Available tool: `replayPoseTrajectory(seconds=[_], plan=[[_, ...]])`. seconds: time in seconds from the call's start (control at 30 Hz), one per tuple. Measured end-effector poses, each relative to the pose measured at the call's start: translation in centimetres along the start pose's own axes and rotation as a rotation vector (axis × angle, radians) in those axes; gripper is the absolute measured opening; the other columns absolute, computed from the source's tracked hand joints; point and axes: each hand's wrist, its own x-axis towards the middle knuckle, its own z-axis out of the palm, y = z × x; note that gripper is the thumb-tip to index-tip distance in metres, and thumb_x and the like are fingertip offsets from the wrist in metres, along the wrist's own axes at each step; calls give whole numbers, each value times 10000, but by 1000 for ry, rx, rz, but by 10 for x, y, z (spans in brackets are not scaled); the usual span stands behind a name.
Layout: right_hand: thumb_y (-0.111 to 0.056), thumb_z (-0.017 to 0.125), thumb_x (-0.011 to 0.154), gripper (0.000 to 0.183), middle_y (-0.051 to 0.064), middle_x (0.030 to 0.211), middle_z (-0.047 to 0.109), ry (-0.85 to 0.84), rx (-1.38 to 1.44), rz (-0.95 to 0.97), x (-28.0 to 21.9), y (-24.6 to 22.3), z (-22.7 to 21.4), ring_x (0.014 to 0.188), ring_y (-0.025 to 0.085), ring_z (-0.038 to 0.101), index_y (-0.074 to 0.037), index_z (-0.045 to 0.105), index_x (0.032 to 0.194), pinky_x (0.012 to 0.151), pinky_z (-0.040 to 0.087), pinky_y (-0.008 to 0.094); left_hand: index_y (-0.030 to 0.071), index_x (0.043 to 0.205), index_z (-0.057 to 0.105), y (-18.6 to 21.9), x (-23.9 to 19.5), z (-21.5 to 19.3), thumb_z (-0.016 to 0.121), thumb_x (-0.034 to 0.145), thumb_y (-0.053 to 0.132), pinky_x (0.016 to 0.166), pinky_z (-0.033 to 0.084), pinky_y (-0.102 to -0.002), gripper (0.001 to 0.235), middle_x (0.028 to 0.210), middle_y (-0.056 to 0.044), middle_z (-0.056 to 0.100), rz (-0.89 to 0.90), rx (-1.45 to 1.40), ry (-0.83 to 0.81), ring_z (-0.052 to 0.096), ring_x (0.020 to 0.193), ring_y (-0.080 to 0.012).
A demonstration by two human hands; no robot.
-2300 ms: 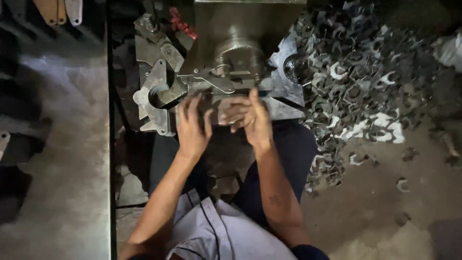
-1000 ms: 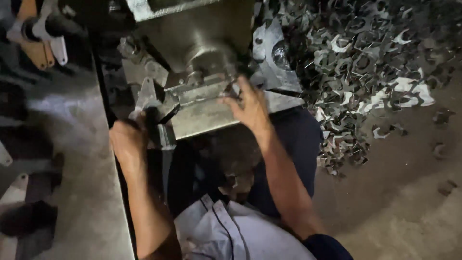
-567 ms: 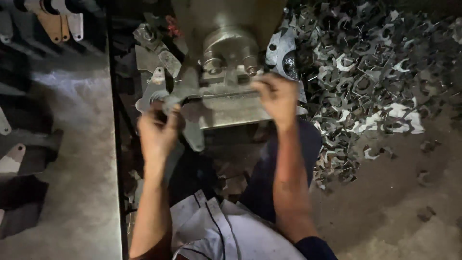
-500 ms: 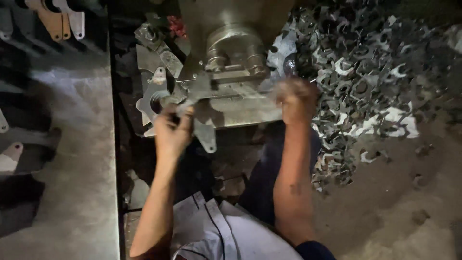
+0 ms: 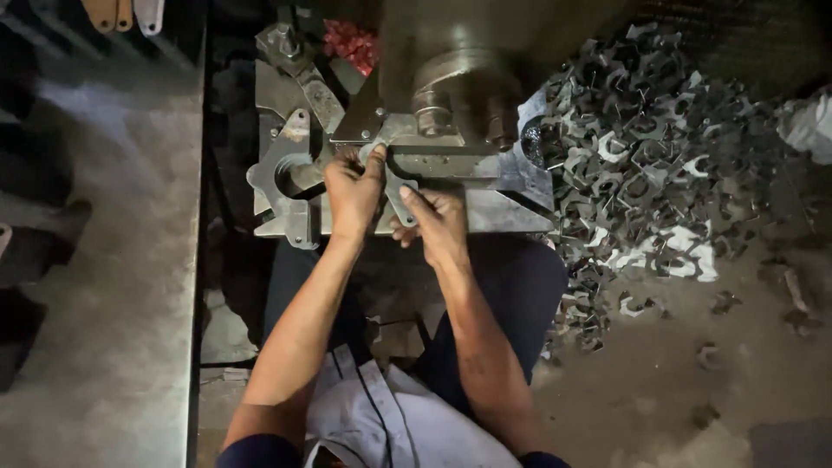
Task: Loading and manipulating metal brackets in a mechanical press fixture on a fabrication floor.
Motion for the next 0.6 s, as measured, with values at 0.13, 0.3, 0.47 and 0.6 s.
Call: replayPoseTrajectory(seconds=[0.13, 0.3, 0.47, 0.6], plan=[[-246, 709, 976, 276, 119, 655, 714, 51, 7, 52, 1, -5, 5, 436, 173, 639, 14, 728, 884, 364, 481, 277, -35, 781, 622, 38, -5, -15, 739, 960, 242, 427, 331, -329, 350, 551, -8, 544, -308, -146, -144, 441, 452, -114], [-265, 717, 945, 263, 124, 675, 715, 29, 53, 84, 5, -4, 3, 447, 185, 647, -2, 739, 936, 365, 485, 280, -10, 934, 689, 19, -42, -34, 753, 983, 191, 624, 485, -292, 216, 758, -50, 675, 30, 64, -66, 566, 688, -109], [-449, 583, 944, 481, 117, 729, 756, -40, 154, 204, -6, -32, -1, 548, 184, 713, 0, 756, 934, 426, 533, 279, 18, 1183, 631, 26, -85, -55, 710, 991, 134, 749, 553, -343, 238, 980, -100, 697, 228, 242, -102, 686, 859, -215], [-574, 509, 1059, 651, 118, 835, 788, -186, 223, -175, -19, -51, -16, 654, 195, 745, 25, 760, 1017, 514, 573, 294, 17, 1401, 510, 46, -67, -48, 710, 970, 131, 905, 579, -431, 489, 1324, -225, 521, 697, 479, -55, 648, 1116, -424]])
